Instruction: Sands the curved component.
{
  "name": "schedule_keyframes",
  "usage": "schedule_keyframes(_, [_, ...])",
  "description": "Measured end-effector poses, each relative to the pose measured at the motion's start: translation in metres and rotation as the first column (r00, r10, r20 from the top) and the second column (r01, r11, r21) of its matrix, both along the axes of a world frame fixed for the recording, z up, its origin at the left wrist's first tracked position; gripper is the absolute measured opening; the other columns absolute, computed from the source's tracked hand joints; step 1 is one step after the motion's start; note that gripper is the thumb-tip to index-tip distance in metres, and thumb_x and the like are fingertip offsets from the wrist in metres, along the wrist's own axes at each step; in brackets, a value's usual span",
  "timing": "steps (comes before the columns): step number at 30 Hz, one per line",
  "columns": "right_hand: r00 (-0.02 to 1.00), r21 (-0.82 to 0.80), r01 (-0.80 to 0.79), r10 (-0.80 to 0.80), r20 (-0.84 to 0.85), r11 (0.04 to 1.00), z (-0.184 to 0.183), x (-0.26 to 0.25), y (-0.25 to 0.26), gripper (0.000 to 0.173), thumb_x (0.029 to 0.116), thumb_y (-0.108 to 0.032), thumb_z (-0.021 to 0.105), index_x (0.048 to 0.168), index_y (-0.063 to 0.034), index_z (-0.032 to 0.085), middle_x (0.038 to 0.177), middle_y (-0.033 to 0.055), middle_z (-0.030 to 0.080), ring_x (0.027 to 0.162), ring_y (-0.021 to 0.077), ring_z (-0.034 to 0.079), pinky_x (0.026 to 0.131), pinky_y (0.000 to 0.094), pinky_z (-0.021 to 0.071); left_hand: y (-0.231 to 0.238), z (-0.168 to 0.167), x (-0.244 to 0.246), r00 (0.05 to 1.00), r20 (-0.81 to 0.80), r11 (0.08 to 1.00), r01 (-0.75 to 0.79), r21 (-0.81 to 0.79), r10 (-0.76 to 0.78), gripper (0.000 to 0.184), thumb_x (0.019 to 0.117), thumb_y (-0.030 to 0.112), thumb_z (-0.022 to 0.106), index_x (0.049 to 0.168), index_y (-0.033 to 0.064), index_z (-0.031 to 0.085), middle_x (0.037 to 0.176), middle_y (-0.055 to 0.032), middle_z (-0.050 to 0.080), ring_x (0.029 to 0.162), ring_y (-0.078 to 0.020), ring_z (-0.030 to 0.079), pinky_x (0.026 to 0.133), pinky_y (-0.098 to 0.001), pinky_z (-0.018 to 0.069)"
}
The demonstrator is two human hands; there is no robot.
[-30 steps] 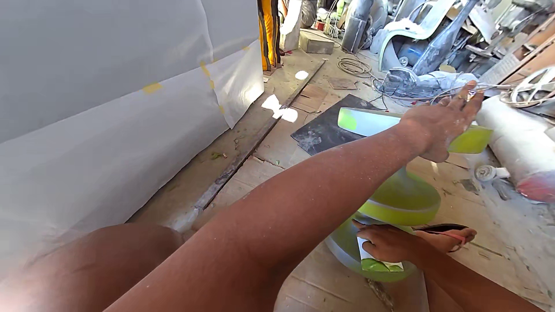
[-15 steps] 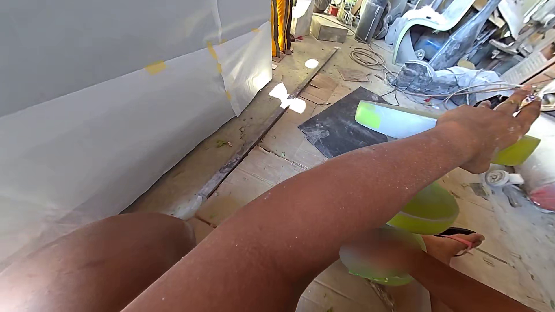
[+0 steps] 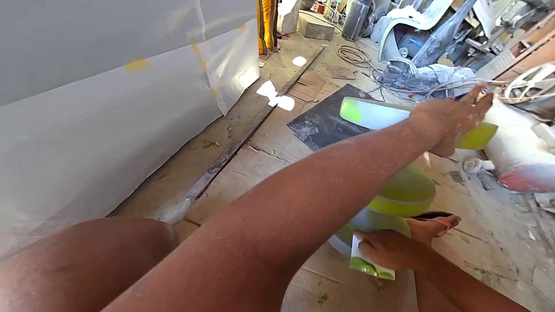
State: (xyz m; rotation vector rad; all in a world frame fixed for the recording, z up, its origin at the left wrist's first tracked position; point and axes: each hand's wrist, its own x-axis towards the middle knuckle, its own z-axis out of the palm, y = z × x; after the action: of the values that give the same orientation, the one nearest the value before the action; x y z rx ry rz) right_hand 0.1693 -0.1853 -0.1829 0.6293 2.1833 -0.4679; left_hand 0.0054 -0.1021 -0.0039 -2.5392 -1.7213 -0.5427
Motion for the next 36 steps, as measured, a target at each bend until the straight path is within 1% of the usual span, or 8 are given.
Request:
schedule_keyframes(3, [0.873,-0.145,0.333,-0.363,-0.327,0.932,0.011,0.053,0.016,0.059,0.1072,-0.037,0.022,0.153,-0.0076,0.044,0.135,0.0223,0.061,0.126,0.0315,0.059,0.107,0.0542,0.0443,0.005,-0.001,-0.003,1.000,-0.013,1.000,-0.002,-0.006,0.002,0.126,0.0713,0.036,0.088,0.166,0.0065,0.011,0.172,-0.0168,0.013,0.126,-0.0383,0.060,0.089,-0.0546,0.0560])
schedule_keyframes(8, [-0.146,-0.631,0.697,-0.794,-0.590,0.340,0.005,0.131,-0.009,0.038,0.1107,-0.018,0.036,0.142,0.0012,0.048,0.125,0.0106,0.062,0.111,0.0131,0.061,0.096,0.0327,0.0517,0.010,0.001,-0.008,1.000,-0.016,1.000,-0.019,-0.013,0.019,0.124,0.0740,0.039,0.087,0.165,0.0046,0.009,0.171,-0.0195,0.015,0.132,-0.0403,0.056,0.093,-0.0576,0.0536])
schedule_keyframes(11, [-0.390,-0.781,0.563,-0.745,-0.540,0.271,-0.036,0.167,-0.020,0.042,0.1011,-0.016,0.046,0.142,-0.0067,0.049,0.120,0.0057,0.067,0.105,0.0129,0.068,0.085,0.0322,0.0599,0.016,0.003,-0.003,0.998,-0.016,0.998,-0.060,-0.027,0.060,0.126,0.0729,0.039,0.087,0.165,0.0048,0.008,0.171,-0.0191,0.016,0.132,-0.0400,0.056,0.094,-0.0579,0.0535])
schedule_keyframes(14, [-0.253,-0.681,0.606,-0.712,-0.655,0.411,-0.058,0.156,-0.024,0.049,0.0942,-0.017,0.063,0.140,-0.0034,0.054,0.123,0.0149,0.068,0.109,0.0254,0.069,0.090,0.0439,0.0609,0.022,0.005,0.013,0.994,-0.045,0.994,-0.101,-0.027,0.100,0.126,0.0722,0.040,0.086,0.165,0.0054,0.009,0.169,-0.0190,0.021,0.125,-0.0403,0.060,0.088,-0.0582,0.0553])
schedule_keyframes(19, [0.272,-0.044,0.689,-0.314,-0.909,0.723,-0.047,0.102,-0.014,0.030,0.0984,-0.024,0.062,0.125,-0.0142,0.072,0.109,0.0010,0.073,0.099,0.0101,0.070,0.089,0.0348,0.0606,0.033,0.007,0.048,0.989,-0.103,0.993,-0.114,-0.030,0.110,0.127,0.0707,0.041,0.086,0.165,0.0060,0.010,0.171,-0.0173,0.015,0.126,-0.0412,0.059,0.088,-0.0589,0.0552])
schedule_keyframes(26, [0.711,0.477,0.478,-0.005,-0.704,0.737,-0.077,0.043,0.000,0.028,0.0960,-0.008,0.061,0.120,-0.0137,0.075,0.122,0.0076,0.072,0.095,0.0251,0.074,0.078,0.0441,0.0621,0.036,0.009,0.075,0.983,-0.132,0.990,-0.135,-0.051,0.127,0.126,0.0695,0.039,0.087,0.166,0.0093,0.012,0.173,-0.0125,0.011,0.125,-0.0403,0.060,0.083,-0.0582,0.0562])
schedule_keyframes(33, [0.917,0.417,0.369,-0.251,-0.310,0.831,-0.076,-0.001,-0.014,0.047,0.1028,0.002,0.042,0.149,-0.0068,0.051,0.129,0.0222,0.064,0.110,0.0386,0.068,0.093,0.0502,0.0557,0.034,0.009,0.074,0.982,-0.152,0.991,-0.122,-0.050,0.113,0.124,0.0704,0.040,0.086,0.166,0.0095,0.014,0.173,-0.0124,0.012,0.123,-0.0381,0.061,0.081,-0.0555,0.0569])
schedule_keyframes(36, [0.943,0.391,0.323,-0.257,-0.212,0.862,-0.066,-0.004,-0.012,0.036,0.1027,0.002,0.041,0.133,0.0010,0.061,0.134,0.0215,0.062,0.118,0.0376,0.064,0.097,0.0497,0.0534,0.030,0.009,0.071,0.987,-0.131,0.993,-0.106,-0.054,0.098,0.123,0.0705,0.038,0.086,0.166,0.0096,0.014,0.172,-0.0124,0.014,0.119,-0.0386,0.063,0.080,-0.0559,0.0570])
